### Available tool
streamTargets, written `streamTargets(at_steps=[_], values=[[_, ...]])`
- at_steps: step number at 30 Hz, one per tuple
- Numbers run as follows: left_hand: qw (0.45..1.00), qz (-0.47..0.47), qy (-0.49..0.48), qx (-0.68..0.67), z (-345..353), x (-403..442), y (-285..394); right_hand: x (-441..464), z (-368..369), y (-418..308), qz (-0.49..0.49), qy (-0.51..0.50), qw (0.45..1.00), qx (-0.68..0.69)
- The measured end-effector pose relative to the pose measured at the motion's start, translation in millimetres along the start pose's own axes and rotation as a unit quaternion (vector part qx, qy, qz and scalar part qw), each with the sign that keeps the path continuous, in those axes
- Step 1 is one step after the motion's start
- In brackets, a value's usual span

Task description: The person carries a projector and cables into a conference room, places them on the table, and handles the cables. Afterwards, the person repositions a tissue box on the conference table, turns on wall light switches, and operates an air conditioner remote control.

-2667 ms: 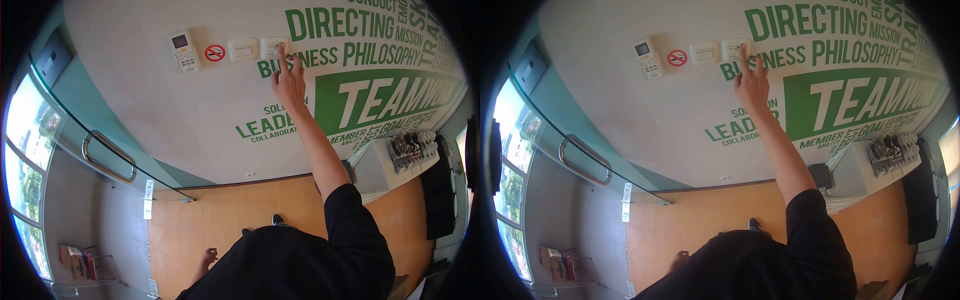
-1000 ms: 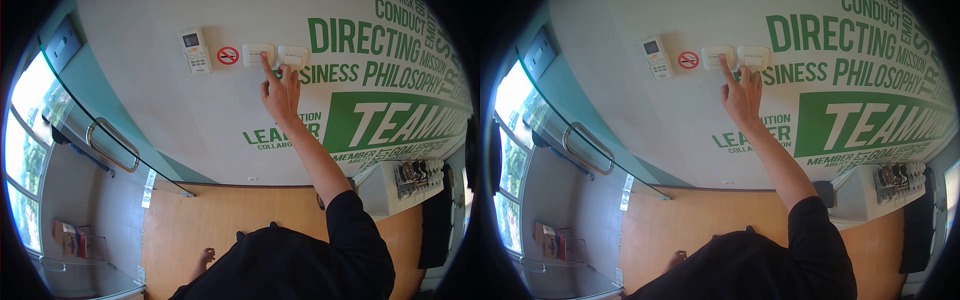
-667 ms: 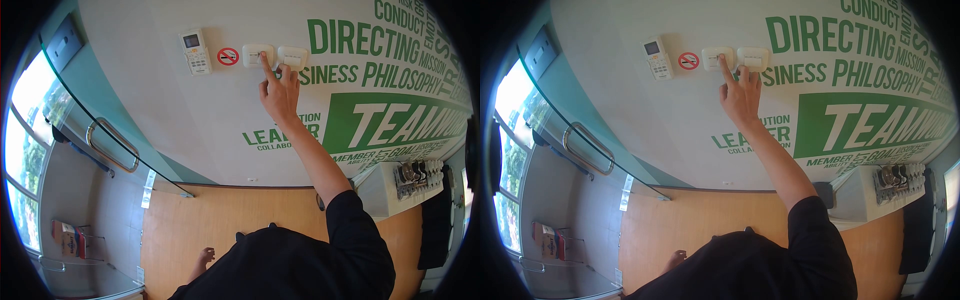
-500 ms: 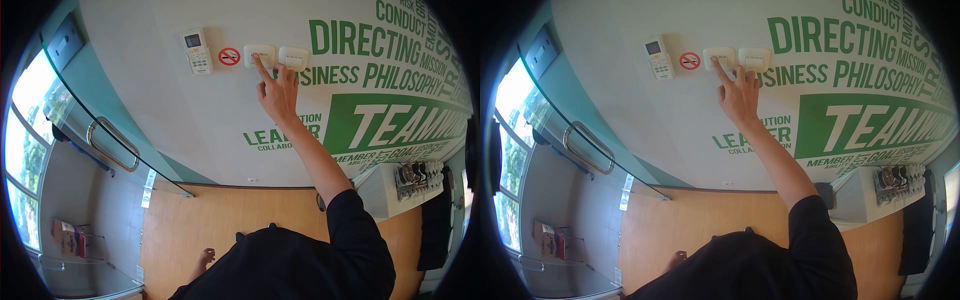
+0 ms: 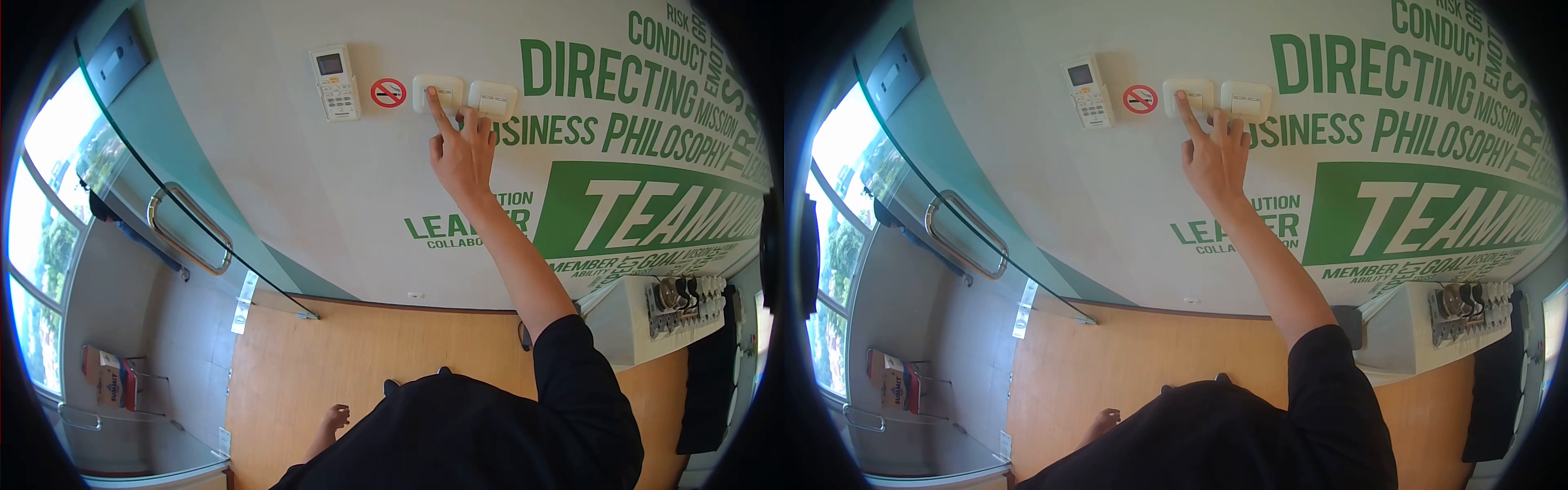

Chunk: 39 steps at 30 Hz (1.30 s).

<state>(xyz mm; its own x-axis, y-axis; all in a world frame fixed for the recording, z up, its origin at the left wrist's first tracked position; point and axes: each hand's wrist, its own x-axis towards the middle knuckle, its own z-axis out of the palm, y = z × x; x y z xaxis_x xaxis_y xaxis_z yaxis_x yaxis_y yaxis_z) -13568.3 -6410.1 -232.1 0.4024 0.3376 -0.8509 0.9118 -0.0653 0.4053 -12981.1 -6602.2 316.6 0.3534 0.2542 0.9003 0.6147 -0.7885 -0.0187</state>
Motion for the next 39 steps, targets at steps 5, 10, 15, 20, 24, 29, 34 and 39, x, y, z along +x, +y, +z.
streamTargets(at_steps=[5, 10, 15, 20, 24, 29, 34, 39], values=[[1.0, 0.022, -0.007, 0.005, 1, 10, -8, -2, 1, -5, 0.012, -0.005, 1.0, 0.014], [0.999, 0.041, -0.004, 0.001, 3, 8, -14, 7, -1, -18, -0.006, 0.03, 0.998, 0.049], [0.997, -0.016, 0.005, -0.079, 5, 0, -5, 49, 0, -44, 0.007, 0.055, 0.969, 0.239], [0.988, 0.134, 0.052, -0.062, 2, 17, 30, 109, 8, -63, 0.039, -0.092, 0.933, 0.345], [0.918, 0.345, 0.189, -0.044, -29, 37, 140, 144, 24, -68, 0.024, -0.11, 0.94, 0.323], [0.748, 0.573, 0.33, -0.056, -105, -101, 390, 163, 1, -81, 0.089, -0.238, 0.886, 0.388], [0.65, 0.642, 0.394, -0.099, -146, -226, 563, 164, 8, -82, 0.086, -0.255, 0.88, 0.391], [0.54, 0.672, 0.492, -0.123, -164, -249, 667, 164, 6, -90, 0.119, -0.259, 0.886, 0.366]])
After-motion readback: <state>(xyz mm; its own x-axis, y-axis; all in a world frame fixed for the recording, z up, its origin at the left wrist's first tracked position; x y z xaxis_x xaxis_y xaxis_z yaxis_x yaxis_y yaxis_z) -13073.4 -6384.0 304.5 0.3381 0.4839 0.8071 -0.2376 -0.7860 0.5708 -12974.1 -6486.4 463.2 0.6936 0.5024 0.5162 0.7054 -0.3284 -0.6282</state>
